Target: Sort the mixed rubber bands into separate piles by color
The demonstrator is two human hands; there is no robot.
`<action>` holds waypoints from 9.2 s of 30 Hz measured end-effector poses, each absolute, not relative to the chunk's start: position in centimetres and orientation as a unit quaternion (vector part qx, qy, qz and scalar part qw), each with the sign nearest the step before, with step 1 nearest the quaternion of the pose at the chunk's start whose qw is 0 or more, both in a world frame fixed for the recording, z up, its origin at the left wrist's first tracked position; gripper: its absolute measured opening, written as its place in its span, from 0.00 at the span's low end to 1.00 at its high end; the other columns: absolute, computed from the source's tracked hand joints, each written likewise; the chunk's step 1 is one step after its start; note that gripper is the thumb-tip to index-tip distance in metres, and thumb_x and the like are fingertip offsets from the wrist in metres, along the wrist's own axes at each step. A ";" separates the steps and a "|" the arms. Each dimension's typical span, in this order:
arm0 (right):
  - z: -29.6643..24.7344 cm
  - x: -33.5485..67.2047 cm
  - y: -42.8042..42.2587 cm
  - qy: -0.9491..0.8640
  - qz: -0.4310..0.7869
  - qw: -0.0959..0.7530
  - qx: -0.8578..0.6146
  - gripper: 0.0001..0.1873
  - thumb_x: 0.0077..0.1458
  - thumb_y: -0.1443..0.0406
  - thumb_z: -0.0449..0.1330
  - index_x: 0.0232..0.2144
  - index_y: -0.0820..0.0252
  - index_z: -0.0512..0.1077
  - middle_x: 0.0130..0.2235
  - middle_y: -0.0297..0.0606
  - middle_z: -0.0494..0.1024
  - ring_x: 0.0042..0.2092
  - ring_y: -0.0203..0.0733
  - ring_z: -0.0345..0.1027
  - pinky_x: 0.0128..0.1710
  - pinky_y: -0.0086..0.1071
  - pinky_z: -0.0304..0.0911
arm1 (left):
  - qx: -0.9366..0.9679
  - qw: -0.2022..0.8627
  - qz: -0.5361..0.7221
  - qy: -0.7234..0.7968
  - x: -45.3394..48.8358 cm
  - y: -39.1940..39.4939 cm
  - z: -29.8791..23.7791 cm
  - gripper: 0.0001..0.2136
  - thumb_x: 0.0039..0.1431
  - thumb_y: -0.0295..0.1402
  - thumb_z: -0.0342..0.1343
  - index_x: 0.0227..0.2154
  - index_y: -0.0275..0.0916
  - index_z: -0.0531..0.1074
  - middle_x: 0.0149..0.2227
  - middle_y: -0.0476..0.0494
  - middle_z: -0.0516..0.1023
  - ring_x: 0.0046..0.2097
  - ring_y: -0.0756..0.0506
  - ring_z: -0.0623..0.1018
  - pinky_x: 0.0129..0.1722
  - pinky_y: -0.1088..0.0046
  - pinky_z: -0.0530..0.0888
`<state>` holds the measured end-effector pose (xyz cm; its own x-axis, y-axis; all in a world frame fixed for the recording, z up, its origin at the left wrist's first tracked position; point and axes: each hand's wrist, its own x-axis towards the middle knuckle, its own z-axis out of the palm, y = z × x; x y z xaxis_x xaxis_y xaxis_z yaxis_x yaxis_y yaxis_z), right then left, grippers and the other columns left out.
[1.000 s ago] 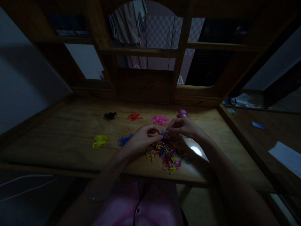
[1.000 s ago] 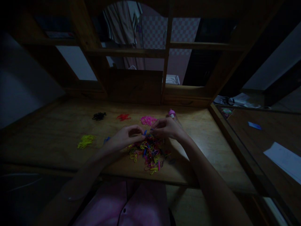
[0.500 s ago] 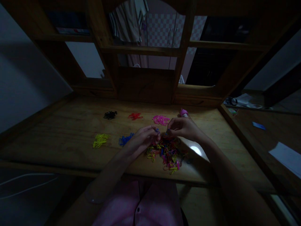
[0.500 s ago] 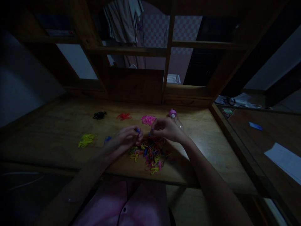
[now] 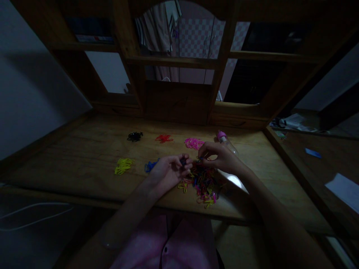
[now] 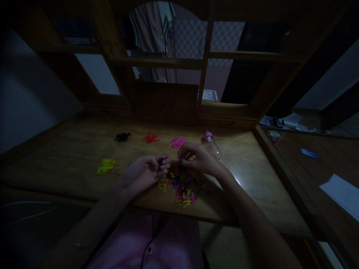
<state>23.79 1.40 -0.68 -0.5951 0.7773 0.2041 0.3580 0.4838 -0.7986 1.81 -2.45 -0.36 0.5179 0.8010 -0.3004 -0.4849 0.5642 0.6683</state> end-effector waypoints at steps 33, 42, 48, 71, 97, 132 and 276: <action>0.2 23.3 1.1 -0.777 0.366 0.397 -0.325 0.05 0.55 0.67 0.63 0.36 0.58 0.77 0.37 0.38 0.79 0.40 0.40 0.74 0.43 0.36 0.71 | 0.143 0.855 0.440 0.236 2.6 -4.3 0.0 0.16 0.64 0.26 0.44 0.48 0.20 0.69 0.51 0.26 0.74 0.57 0.37 0.72 0.60 0.62 0.68; 0.9 22.1 -0.1 -0.783 0.390 0.362 -0.322 0.05 0.53 0.63 0.66 0.34 0.57 0.79 0.34 0.37 0.80 0.36 0.40 0.74 0.38 0.35 0.69 | 0.078 0.854 0.475 0.197 5.2 -4.0 -0.7 0.14 0.66 0.27 0.42 0.42 0.26 0.72 0.44 0.33 0.77 0.47 0.45 0.78 0.54 0.67 0.74; 0.8 21.9 0.0 -0.818 0.373 0.344 -0.271 0.08 0.57 0.63 0.63 0.39 0.54 0.80 0.39 0.39 0.80 0.42 0.42 0.73 0.45 0.39 0.67 | 0.069 0.851 0.482 0.195 5.9 -3.9 -0.5 0.15 0.66 0.26 0.41 0.46 0.27 0.71 0.46 0.33 0.77 0.49 0.46 0.77 0.50 0.74 0.75; 1.0 22.8 0.5 -0.711 0.400 0.467 -0.341 0.10 0.60 0.63 0.58 0.33 0.54 0.80 0.38 0.37 0.79 0.40 0.41 0.71 0.43 0.37 0.65 | 0.111 0.627 0.698 0.328 -1.1 -6.0 0.1 0.15 0.63 0.27 0.43 0.44 0.28 0.73 0.48 0.33 0.77 0.52 0.43 0.77 0.53 0.69 0.75; -0.1 23.2 1.3 -0.672 0.375 0.505 -0.390 0.14 0.60 0.60 0.57 0.24 0.55 0.76 0.27 0.34 0.74 0.33 0.40 0.69 0.38 0.38 0.63 | 0.713 0.232 0.382 0.541 -1.3 -7.7 -1.8 0.05 0.60 0.33 0.55 0.36 0.44 0.75 0.41 0.45 0.78 0.43 0.42 0.77 0.47 0.65 0.72; -0.4 22.8 1.3 -0.676 0.398 0.491 -0.379 0.14 0.59 0.61 0.56 0.26 0.58 0.77 0.27 0.35 0.74 0.32 0.39 0.68 0.36 0.35 0.62 | 0.837 0.070 0.211 0.501 -3.2 -5.5 -5.2 0.06 0.65 0.27 0.45 0.38 0.40 0.66 0.40 0.42 0.70 0.44 0.41 0.70 0.45 0.61 0.69; -1.1 21.9 0.9 -0.814 0.333 0.350 -0.322 0.02 0.54 0.66 0.62 0.30 0.56 0.72 0.40 0.38 0.72 0.45 0.42 0.67 0.48 0.38 0.63 | 0.727 0.317 0.433 0.428 -4.6 -9.4 -3.3 0.05 0.65 0.27 0.48 0.34 0.40 0.67 0.36 0.45 0.70 0.42 0.46 0.70 0.44 0.70 0.67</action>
